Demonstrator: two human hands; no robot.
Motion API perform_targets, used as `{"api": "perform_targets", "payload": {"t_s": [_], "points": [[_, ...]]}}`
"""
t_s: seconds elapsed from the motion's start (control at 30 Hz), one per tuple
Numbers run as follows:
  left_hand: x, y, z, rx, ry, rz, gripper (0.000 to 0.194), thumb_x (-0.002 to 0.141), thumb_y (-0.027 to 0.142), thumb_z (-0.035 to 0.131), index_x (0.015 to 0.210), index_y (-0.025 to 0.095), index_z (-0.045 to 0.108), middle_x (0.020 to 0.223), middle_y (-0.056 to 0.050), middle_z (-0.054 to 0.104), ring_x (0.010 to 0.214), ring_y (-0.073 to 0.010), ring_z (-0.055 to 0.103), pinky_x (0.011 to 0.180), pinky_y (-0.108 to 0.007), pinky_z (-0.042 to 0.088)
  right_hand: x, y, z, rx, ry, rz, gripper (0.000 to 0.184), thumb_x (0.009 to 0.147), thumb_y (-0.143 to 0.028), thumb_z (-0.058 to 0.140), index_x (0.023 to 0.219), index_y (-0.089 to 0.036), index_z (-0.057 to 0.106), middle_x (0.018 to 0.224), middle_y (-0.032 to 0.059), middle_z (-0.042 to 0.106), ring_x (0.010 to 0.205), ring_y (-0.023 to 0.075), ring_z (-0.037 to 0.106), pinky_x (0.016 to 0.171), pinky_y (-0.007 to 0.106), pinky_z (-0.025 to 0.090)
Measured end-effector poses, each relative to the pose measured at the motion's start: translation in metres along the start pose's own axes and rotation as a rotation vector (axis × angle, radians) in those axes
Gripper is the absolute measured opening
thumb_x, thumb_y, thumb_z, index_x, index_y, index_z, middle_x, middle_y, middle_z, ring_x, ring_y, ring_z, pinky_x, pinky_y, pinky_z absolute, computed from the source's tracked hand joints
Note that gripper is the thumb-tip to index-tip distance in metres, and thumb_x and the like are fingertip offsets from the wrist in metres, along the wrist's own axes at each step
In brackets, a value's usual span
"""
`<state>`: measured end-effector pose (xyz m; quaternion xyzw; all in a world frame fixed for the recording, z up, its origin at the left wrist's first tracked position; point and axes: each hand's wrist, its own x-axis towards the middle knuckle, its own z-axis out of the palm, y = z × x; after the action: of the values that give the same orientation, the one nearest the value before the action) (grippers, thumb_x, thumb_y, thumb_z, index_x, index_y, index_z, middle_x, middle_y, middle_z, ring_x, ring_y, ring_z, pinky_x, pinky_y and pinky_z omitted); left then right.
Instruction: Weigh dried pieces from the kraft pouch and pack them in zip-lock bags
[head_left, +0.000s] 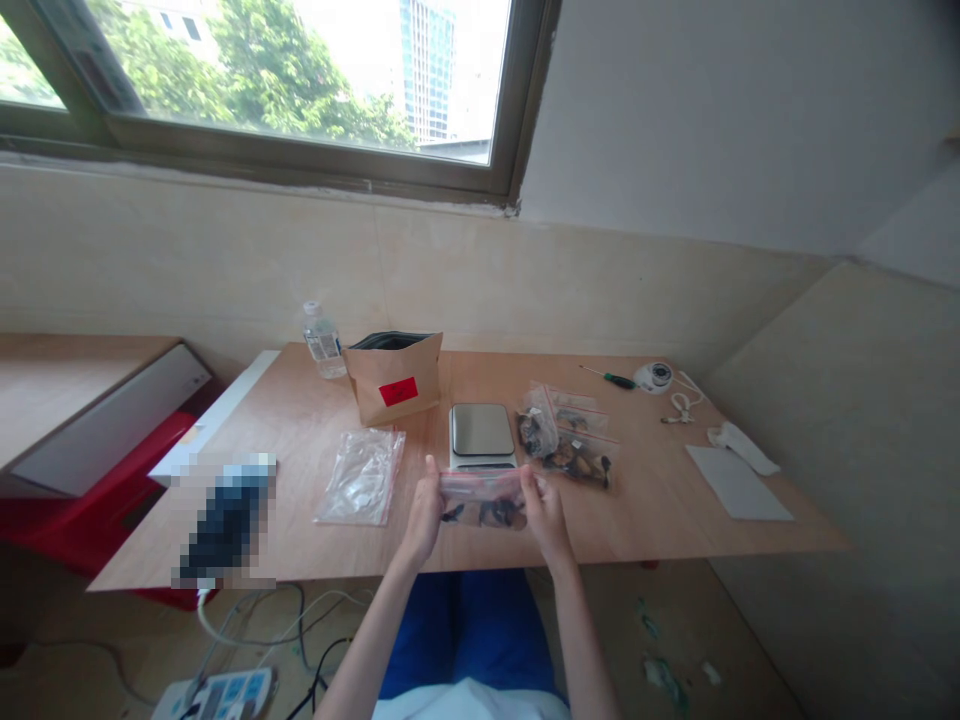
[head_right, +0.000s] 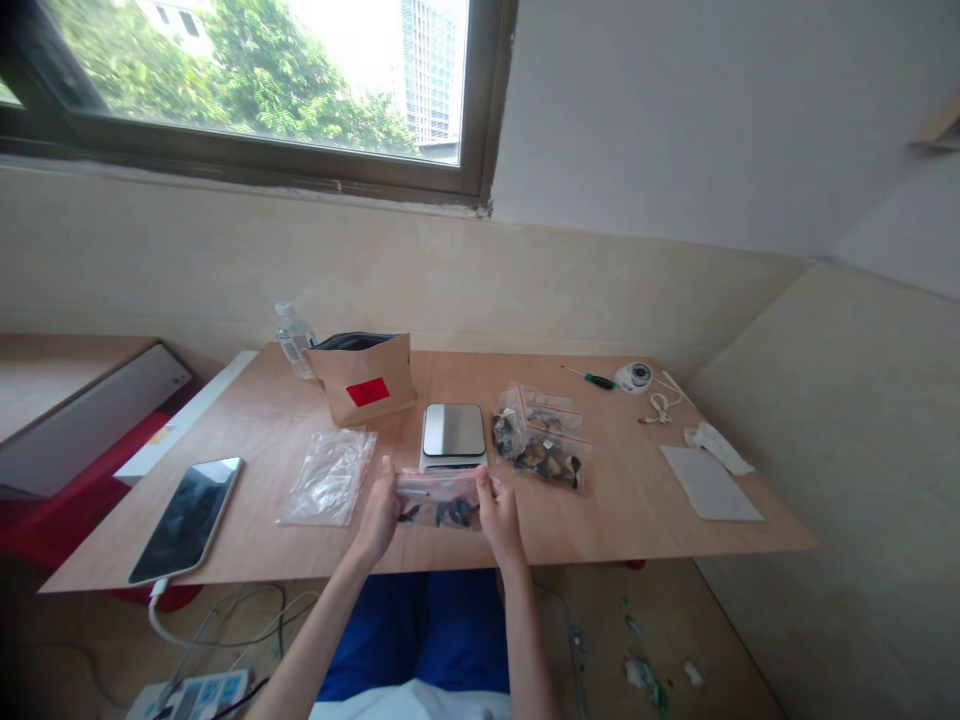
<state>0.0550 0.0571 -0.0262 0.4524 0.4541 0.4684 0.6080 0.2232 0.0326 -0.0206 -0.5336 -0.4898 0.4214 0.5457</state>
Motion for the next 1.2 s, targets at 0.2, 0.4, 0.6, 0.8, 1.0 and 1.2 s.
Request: {"api": "perform_targets", "payload": {"t_s": [0.2,0.4,0.6,0.8,1.0,1.2], "points": [[0.003,0.001,0.014,0.110,-0.039,0.044,0.068,0.086,0.063,0.025,0.078,0.015,0.073,0.075,-0.009,0.072,0.079,-0.0228,0.065,0.075,-0.034,0.051,0.011,-0.010,-0.027,-0.012,0.009,0.051,0.056,0.080,-0.064,0.046,0.069,-0.016,0.070,0.060,0.0065,0.069,0.057,0.0211,0.063,0.061,0.032,0.050],[0.016,0.029,-0.013,0.308,0.093,0.288,0.058,0.093,0.048,0.021,0.096,0.017,0.070,0.097,-0.008,0.070,0.088,-0.0199,0.062,0.083,-0.034,0.046,0.034,-0.003,-0.108,-0.230,0.191,0.075,0.058,0.073,-0.068,0.052,0.072,-0.013,0.070,0.059,0.0073,0.065,0.057,0.0200,0.060,0.057,0.030,0.047],[0.042,0.080,-0.048,0.684,0.523,0.719,0.033,0.091,0.036,0.039,0.109,0.020,0.061,0.113,-0.007,0.061,0.111,-0.0203,0.051,0.097,-0.035,0.036,0.037,0.033,-0.149,-0.717,0.601,-0.056,0.077,0.073,-0.071,0.044,0.112,-0.006,0.057,0.095,0.0219,0.066,0.089,0.0330,0.060,0.077,0.046,0.046],[0.078,0.136,-0.066,0.845,0.885,0.826,0.035,0.089,0.033,0.044,0.120,0.020,0.053,0.128,-0.010,0.051,0.122,-0.0241,0.042,0.105,-0.041,0.025,0.000,0.083,-0.084,-1.079,0.793,-0.185,0.067,0.085,-0.054,0.037,0.134,-0.009,0.039,0.140,0.0260,0.033,0.129,0.0382,0.032,0.096,0.057,0.030],[0.110,0.156,-0.092,1.066,0.730,0.605,0.032,0.082,0.034,0.052,0.109,0.017,0.061,0.118,-0.014,0.061,0.114,-0.0288,0.051,0.102,-0.047,0.027,0.014,0.106,-0.073,-1.204,0.628,-0.010,0.062,0.089,-0.048,0.028,0.136,-0.009,0.038,0.141,0.0255,0.032,0.132,0.0390,0.024,0.099,0.063,0.021],[0.077,0.140,-0.093,1.019,0.523,0.351,0.031,0.077,0.044,0.054,0.092,0.022,0.068,0.095,-0.007,0.072,0.089,-0.0242,0.065,0.076,-0.031,0.046,0.045,0.058,-0.062,-0.990,0.663,-0.077,0.057,0.088,-0.048,0.032,0.129,-0.011,0.045,0.138,0.0242,0.036,0.132,0.0382,0.027,0.098,0.067,0.020]]}}
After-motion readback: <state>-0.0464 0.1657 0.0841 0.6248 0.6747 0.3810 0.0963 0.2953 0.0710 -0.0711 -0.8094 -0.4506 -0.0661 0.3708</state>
